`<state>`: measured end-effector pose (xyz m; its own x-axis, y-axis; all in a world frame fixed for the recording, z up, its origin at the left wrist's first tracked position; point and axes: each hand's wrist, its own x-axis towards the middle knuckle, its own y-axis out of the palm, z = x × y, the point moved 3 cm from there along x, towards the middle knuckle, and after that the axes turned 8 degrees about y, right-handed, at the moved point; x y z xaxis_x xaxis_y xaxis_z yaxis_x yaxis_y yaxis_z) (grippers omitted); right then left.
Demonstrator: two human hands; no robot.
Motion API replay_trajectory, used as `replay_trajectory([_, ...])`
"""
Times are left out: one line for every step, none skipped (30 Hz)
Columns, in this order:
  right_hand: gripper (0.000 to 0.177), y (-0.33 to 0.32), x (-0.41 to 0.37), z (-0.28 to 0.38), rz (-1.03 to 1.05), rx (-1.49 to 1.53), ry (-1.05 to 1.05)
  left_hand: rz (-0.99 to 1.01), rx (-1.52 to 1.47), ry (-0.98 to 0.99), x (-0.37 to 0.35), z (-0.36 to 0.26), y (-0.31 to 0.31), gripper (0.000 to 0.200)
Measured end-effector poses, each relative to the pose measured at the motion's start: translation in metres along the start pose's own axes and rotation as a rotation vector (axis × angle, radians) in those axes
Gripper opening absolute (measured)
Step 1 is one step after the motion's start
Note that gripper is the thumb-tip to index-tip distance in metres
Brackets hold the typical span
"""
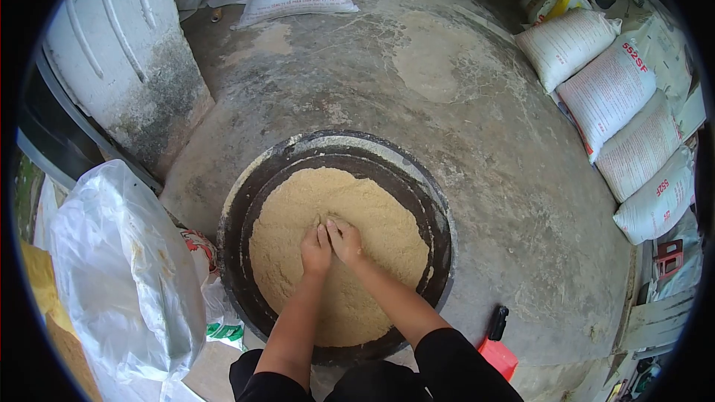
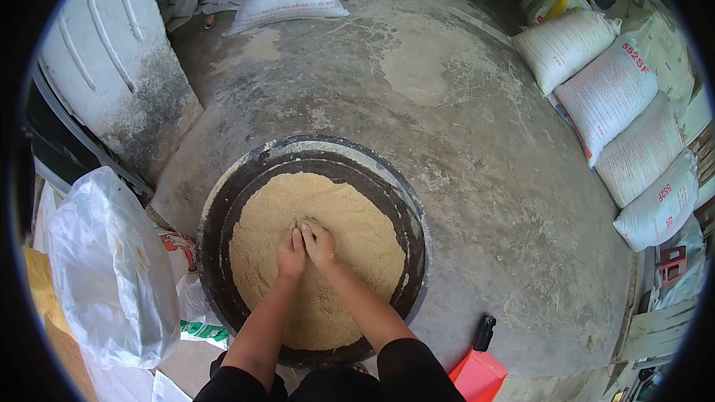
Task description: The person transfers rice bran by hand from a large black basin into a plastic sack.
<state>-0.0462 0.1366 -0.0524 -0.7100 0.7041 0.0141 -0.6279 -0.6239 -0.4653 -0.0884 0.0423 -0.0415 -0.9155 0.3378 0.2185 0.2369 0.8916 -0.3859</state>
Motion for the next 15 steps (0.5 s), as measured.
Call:
replay_trajectory([0.035,0.008,-0.007,0.0,0.029,0.116,0.147,-0.037,-0.107,-0.083,-0.004,0.004,0.005,0.027])
replay_trajectory([0.038,0.013,-0.013,-0.002,0.065,0.231,0.297,-0.046,-0.104,-0.095,-0.007,0.006,0.008,0.027])
replay_trajectory([0.038,0.015,-0.016,-0.002,0.082,0.228,0.302,-0.132,-0.251,-0.294,-0.011,0.012,0.008,0.026])
replay_trajectory([0.039,0.013,-0.017,-0.005,0.019,0.324,0.443,-0.223,-0.396,-0.486,-0.015,0.017,0.007,0.027])
replay_trajectory([0.039,0.013,-0.02,-0.008,-0.046,0.419,0.583,-0.236,-0.388,-0.49,-0.016,0.016,0.006,0.027])
replay_trajectory([0.039,0.017,-0.023,-0.007,-0.03,0.421,0.585,-0.338,-0.556,-0.578,-0.018,0.015,0.006,0.026])
replay_trajectory([0.049,0.021,-0.027,-0.016,-0.143,0.503,0.734,-0.439,-0.726,-0.661,-0.02,0.013,0.006,0.026])
replay_trajectory([0.061,0.024,-0.032,-0.025,-0.262,0.579,0.884,-0.448,-0.72,-0.663,-0.021,0.009,0.006,0.026])
replay_trajectory([0.073,0.032,-0.031,-0.045,-0.241,0.579,0.865,-0.516,-0.797,-0.703,-0.021,0.004,0.005,0.025])
replay_trajectory([0.073,0.026,-0.033,-0.026,-0.233,0.575,0.864,-0.584,-0.878,-0.741,-0.02,-0.006,0.0,0.025])
replay_trajectory([0.058,0.02,-0.034,-0.006,-0.224,0.715,0.864,-0.549,-0.919,-0.716,-0.019,-0.018,-0.007,0.025])
replay_trajectory([0.046,0.013,-0.035,0.019,-0.213,0.855,0.863,-0.563,-0.923,-0.716,-0.019,-0.025,-0.013,0.025])
replay_trajectory([0.046,0.007,-0.037,0.036,-0.202,0.849,0.86,-0.526,-0.977,-0.682,-0.016,-0.032,-0.018,0.025])
replay_trajectory([0.046,0.003,-0.035,0.055,-0.144,0.925,0.789,-0.493,-1.03,-0.641,-0.011,-0.04,-0.025,0.025])
replay_trajectory([0.046,0.0,-0.034,0.075,-0.082,1.001,0.717,-0.513,-1.034,-0.633,-0.007,-0.052,-0.036,0.025])
